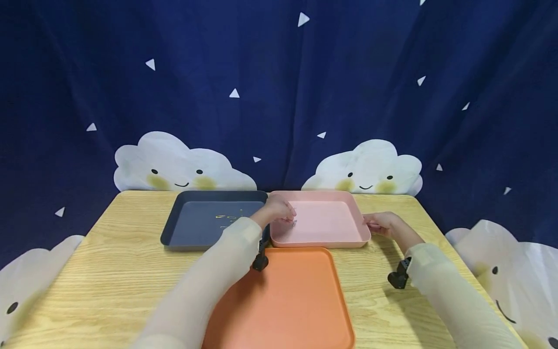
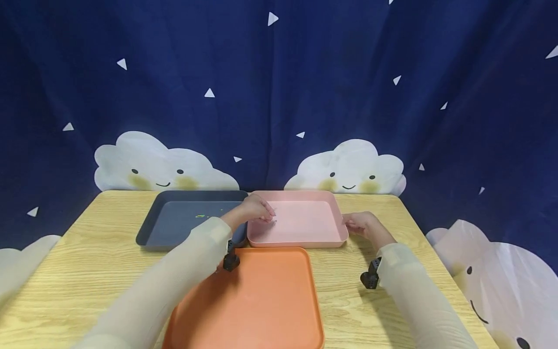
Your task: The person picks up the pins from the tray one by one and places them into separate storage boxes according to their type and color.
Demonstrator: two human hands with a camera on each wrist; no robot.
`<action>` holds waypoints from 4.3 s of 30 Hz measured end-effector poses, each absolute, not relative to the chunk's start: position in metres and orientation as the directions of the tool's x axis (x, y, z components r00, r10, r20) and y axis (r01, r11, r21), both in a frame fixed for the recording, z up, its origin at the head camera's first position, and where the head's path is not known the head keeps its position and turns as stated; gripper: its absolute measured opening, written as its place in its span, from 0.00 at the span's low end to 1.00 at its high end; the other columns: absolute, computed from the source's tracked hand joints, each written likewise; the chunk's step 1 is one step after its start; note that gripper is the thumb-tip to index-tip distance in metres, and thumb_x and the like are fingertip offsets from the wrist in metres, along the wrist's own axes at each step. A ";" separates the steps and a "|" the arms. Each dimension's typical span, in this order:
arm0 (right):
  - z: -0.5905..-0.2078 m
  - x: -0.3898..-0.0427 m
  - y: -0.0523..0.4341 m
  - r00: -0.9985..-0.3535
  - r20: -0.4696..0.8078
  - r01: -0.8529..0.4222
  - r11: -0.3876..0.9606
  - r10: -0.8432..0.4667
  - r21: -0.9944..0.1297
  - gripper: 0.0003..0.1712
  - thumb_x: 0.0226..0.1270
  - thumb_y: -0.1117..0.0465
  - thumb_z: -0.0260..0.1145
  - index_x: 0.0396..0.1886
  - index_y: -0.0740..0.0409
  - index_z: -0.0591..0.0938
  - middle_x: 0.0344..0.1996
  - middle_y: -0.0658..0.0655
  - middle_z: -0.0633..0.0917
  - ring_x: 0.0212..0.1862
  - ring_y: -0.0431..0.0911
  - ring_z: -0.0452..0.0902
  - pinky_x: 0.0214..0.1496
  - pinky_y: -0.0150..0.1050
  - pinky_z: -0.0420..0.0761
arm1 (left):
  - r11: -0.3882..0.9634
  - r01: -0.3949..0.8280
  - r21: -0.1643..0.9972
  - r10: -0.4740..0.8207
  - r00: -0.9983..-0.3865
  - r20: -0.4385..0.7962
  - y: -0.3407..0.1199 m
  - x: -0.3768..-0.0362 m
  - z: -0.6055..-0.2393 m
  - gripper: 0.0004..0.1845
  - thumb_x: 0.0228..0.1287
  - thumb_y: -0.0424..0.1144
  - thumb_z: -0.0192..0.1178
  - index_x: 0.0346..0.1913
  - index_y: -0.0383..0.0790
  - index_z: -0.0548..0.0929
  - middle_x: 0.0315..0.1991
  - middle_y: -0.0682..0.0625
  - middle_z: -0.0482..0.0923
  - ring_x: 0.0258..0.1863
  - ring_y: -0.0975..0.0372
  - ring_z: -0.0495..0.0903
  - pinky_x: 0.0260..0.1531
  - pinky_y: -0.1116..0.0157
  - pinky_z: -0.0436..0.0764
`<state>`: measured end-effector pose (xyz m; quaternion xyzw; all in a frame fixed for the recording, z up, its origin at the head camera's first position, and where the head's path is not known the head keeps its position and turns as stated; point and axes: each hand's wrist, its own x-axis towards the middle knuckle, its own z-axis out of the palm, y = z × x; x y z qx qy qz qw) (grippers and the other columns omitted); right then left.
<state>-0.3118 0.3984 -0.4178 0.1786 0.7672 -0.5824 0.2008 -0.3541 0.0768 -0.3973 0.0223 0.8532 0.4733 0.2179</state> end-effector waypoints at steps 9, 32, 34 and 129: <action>-0.414 -0.310 0.396 -0.857 -0.515 0.503 0.253 0.024 -0.826 0.38 0.65 0.70 0.57 0.71 0.75 0.54 0.21 0.40 0.83 0.26 0.29 0.78 0.35 0.22 0.81 | 0.757 -0.116 0.643 0.154 -0.925 -0.348 0.088 -0.360 -0.390 0.10 0.61 0.39 0.63 0.36 0.33 0.82 0.17 0.54 0.69 0.25 0.62 0.76 0.21 0.74 0.70; -0.414 -0.311 0.399 -0.843 -0.537 0.528 0.252 0.040 -0.811 0.38 0.65 0.67 0.59 0.71 0.74 0.55 0.25 0.42 0.82 0.31 0.31 0.78 0.38 0.24 0.82 | 0.602 0.353 0.716 0.620 -0.772 -0.140 -0.023 -0.278 -0.384 0.03 0.56 0.30 0.64 0.32 0.33 0.85 0.26 0.42 0.86 0.22 0.61 0.82 0.22 0.76 0.76; -0.413 -0.310 0.400 -0.839 -0.542 0.536 0.232 0.042 -0.812 0.38 0.66 0.67 0.59 0.72 0.73 0.55 0.25 0.42 0.82 0.31 0.31 0.77 0.38 0.24 0.82 | 0.620 0.397 0.676 0.630 -0.766 -0.128 -0.035 -0.269 -0.389 0.01 0.53 0.29 0.65 0.29 0.34 0.85 0.25 0.44 0.86 0.21 0.64 0.81 0.22 0.76 0.76; -0.426 -0.303 0.406 -0.843 -0.536 0.537 0.161 0.054 -0.828 0.35 0.69 0.62 0.59 0.70 0.73 0.59 0.25 0.43 0.84 0.32 0.33 0.79 0.39 0.25 0.83 | 0.406 -0.259 0.876 0.386 -0.821 -0.421 0.063 -0.337 -0.382 0.13 0.60 0.23 0.60 0.48 0.23 0.81 0.24 0.50 0.78 0.25 0.64 0.78 0.59 0.55 0.79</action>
